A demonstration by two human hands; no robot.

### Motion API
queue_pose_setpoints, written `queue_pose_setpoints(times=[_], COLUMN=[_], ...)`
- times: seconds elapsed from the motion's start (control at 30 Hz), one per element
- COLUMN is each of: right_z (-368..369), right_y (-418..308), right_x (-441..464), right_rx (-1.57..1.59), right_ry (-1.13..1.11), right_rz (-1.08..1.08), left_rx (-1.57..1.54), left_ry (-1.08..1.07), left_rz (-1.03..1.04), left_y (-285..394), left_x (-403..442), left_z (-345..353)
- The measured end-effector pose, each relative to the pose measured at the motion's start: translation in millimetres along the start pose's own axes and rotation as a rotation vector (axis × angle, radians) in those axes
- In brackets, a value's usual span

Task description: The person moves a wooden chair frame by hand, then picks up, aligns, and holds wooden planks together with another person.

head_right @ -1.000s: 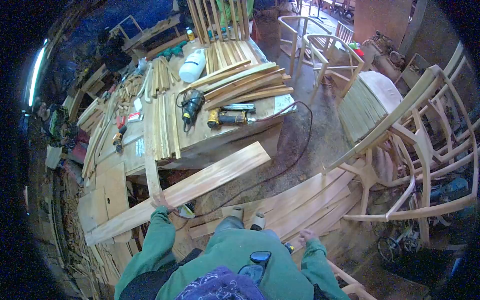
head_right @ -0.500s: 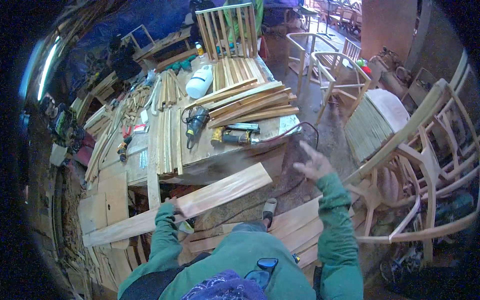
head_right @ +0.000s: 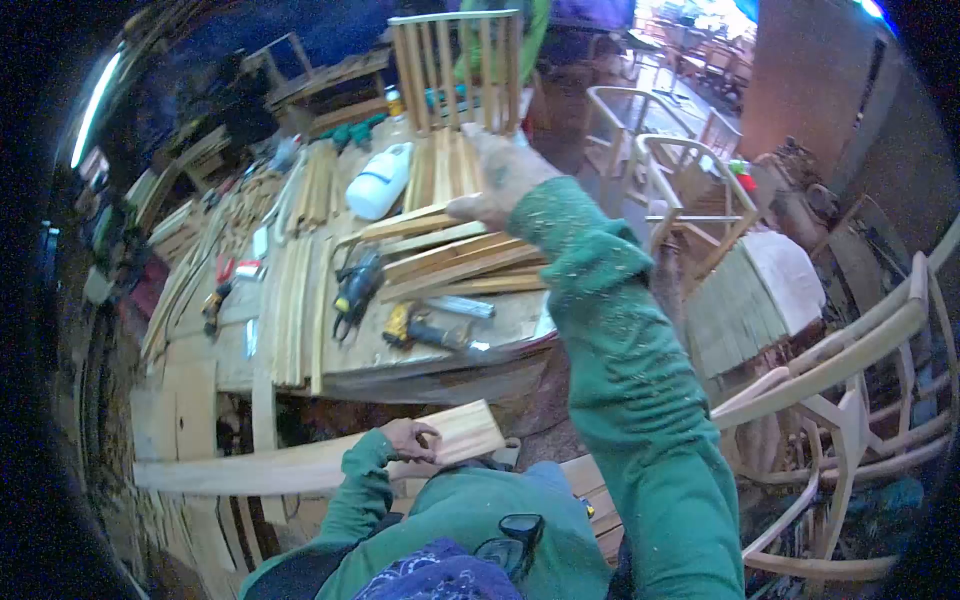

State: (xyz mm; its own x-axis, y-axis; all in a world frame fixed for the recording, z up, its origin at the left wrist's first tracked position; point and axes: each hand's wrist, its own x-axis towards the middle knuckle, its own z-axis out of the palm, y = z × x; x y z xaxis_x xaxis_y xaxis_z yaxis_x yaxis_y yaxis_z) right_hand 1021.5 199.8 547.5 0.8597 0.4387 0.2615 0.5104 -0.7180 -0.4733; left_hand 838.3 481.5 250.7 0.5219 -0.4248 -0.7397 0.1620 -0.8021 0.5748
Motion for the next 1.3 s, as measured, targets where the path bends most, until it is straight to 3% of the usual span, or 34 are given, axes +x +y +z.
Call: queue_pose_setpoints(times=[0.1,0.2,0.37,0.47,0.53,0.63,0.77,0.9,0.97,1.07,1.17,1.3], right_z=[5.3,-9.1,-3.4,-6.1,7.3,38.3,105.1,110.6,105.6,112.4,99.2,95.2], right_y=[34.2,40.0,85.4,133.4,193.5,307.2,512.8,587.1,599.4,613.3,600.9,597.9], right_x=[21.9,33.5,44.7,34.0,17.1,-40.4,-187.1,-325.7,-377.0,-434.1,-433.0,-408.8], right_rx=[-0.091,0.017,-0.115,0.122,0.214,0.319,0.147,0.234,0.529,0.864,0.883,0.964], right_ry=[0.064,-0.088,-0.027,-0.264,-0.385,-0.359,-0.581,-0.675,-0.552,-0.197,-0.099,0.055], right_rz=[-0.043,0.091,0.047,0.173,0.223,0.315,0.704,1.102,1.366,1.662,1.775,1.622], left_rx=[-0.139,-0.163,-0.204,-0.256,-0.266,-0.141,-0.359,-0.421,-0.385,-0.288,-0.304,-0.285], left_ry=[-0.028,-0.052,-0.097,-0.108,-0.127,0.028,-0.026,-0.162,-0.243,-0.414,-0.659,-0.875], left_rz=[-0.026,-0.068,-0.055,-0.022,0.002,0.21,0.431,0.644,0.739,1.023,1.223,1.45], left_y=[17.8,42.4,74.9,104.0,119.4,165.0,247.3,349.3,393.7,457.2,517.4,583.1], left_x=[11.4,20.5,45.7,63.6,86.2,105.0,132.4,165.9,180.7,212.8,239.9,265.9], left_z=[-11.7,-17.5,-14.0,-11.9,-8.6,-5.9,0.6,-3.8,-8.6,-13.2,-10.4,-16.8])
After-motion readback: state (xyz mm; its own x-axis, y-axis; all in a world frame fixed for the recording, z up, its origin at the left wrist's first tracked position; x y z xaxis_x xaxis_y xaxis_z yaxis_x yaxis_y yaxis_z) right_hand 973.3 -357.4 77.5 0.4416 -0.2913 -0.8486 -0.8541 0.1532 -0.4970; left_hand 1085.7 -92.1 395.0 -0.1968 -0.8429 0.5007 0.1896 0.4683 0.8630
